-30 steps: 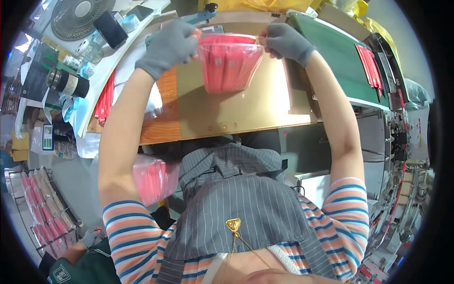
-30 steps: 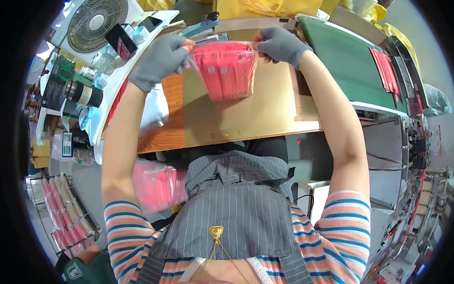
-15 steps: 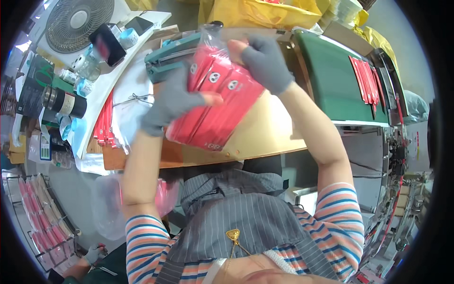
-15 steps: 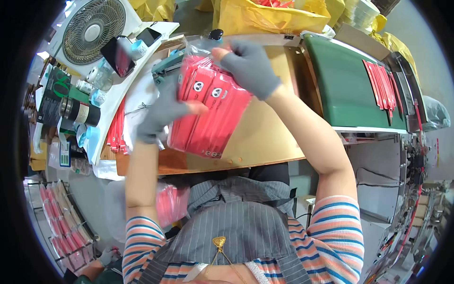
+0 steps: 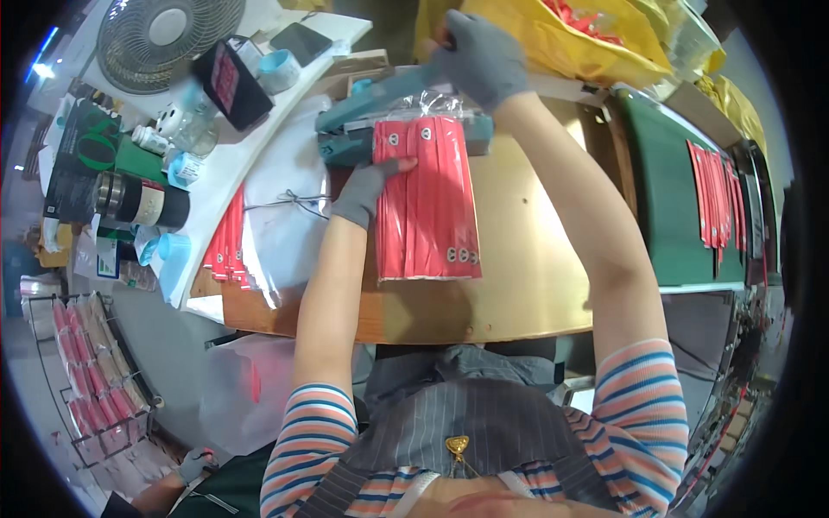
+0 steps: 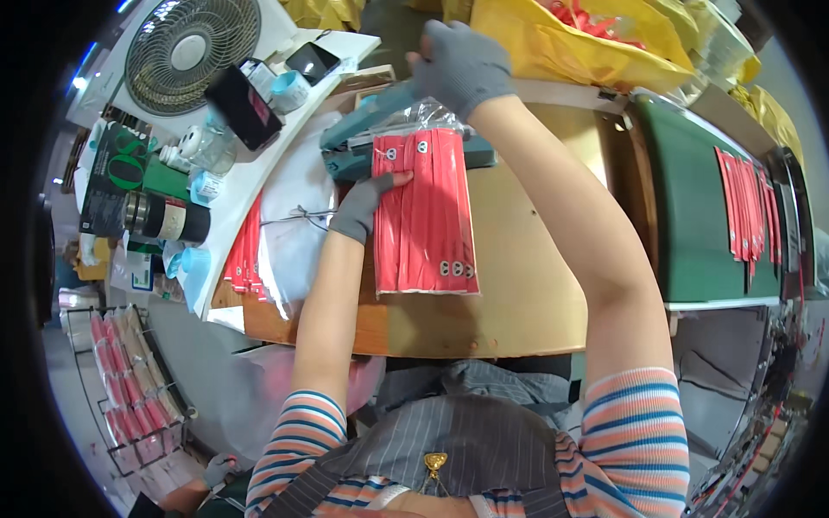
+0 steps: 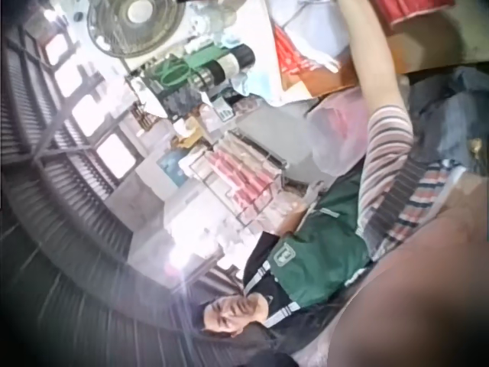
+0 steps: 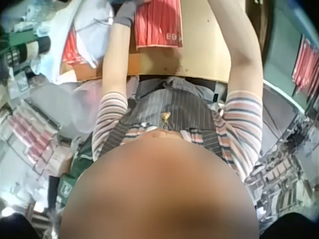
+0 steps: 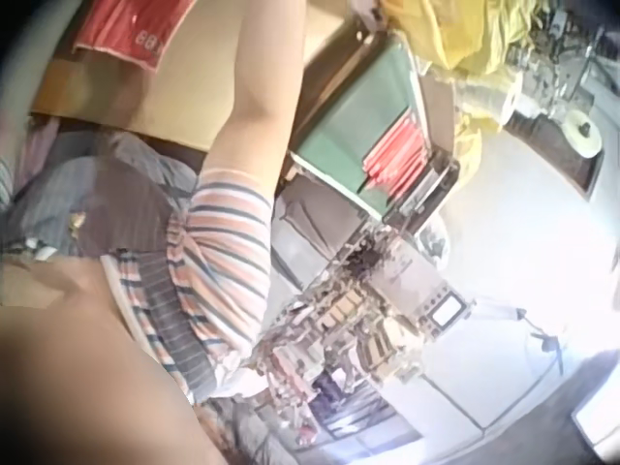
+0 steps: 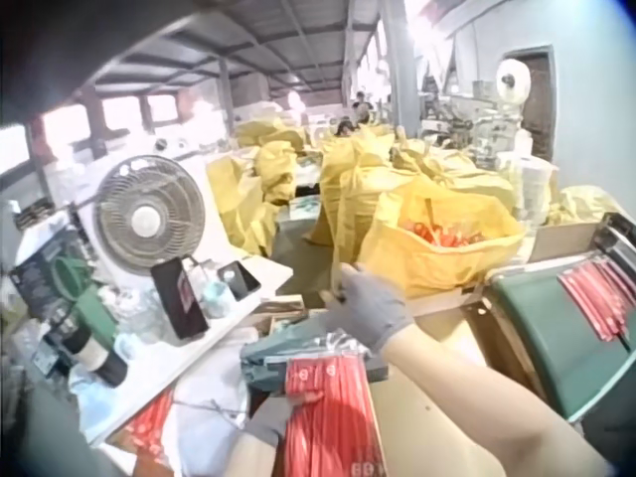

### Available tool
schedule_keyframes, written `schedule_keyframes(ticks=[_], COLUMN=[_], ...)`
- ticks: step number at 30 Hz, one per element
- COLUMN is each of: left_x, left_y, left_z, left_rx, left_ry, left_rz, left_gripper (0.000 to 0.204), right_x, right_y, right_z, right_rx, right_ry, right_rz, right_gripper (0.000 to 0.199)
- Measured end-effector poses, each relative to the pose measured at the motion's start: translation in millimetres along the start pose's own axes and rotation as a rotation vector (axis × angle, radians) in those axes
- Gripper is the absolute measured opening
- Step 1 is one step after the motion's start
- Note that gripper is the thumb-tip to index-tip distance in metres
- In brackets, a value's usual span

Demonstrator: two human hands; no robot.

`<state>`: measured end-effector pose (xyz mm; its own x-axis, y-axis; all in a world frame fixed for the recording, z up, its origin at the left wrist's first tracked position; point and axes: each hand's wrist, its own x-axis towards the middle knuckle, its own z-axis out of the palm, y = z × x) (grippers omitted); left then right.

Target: Bundling red incense sticks, placing them into plastic bags, and sealing the bags using a heat sealing machine.

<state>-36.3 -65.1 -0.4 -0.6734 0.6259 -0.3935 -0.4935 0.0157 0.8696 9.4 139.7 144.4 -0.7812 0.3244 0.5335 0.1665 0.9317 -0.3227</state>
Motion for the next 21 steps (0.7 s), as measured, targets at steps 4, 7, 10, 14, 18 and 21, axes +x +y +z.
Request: schedule_keyframes(ticks=[4,7,10,14,18,21], left_x=[1.5,-7.6,0.6,7.9,8.9,-4.2], left_y=[2.9,1.0,-14.3,-18.6,-20.9,-6.7], left_z=[-12.3,-9.4,-12.3,-24.6,-22.3,-16.4], left_rx=[0.074,0.112,0.168,0.223,0.234,0.163], left_ry=[0.0,0.029,0.063,0.049,0.04,0.01], left_rz=[-0.111,-0.064,0.128,0.037,0.144,-0.015], left_gripper=[0.037,0.04,0.042,0.045,0.045,0.045], right_x=[-35.8,-46.8,-43.7,-44.9,-48.8,-63.0], right_y=[57.2,60.7,64.1,62.9,58.7,52.5], right_z=[57.1,67.0,74.1,73.3,69.0,49.5], right_rx=[-0.181,-0.047,-0.065,-0.05,-0.043,0.209], right_ry=[-0.015,-0.095,-0.044,-0.032,0.014,-0.086], right_rz=[0.153,0.27,0.198,0.227,0.243,0.411], right_gripper=[0.021,0.022,0.021,0.021,0.022,0.045])
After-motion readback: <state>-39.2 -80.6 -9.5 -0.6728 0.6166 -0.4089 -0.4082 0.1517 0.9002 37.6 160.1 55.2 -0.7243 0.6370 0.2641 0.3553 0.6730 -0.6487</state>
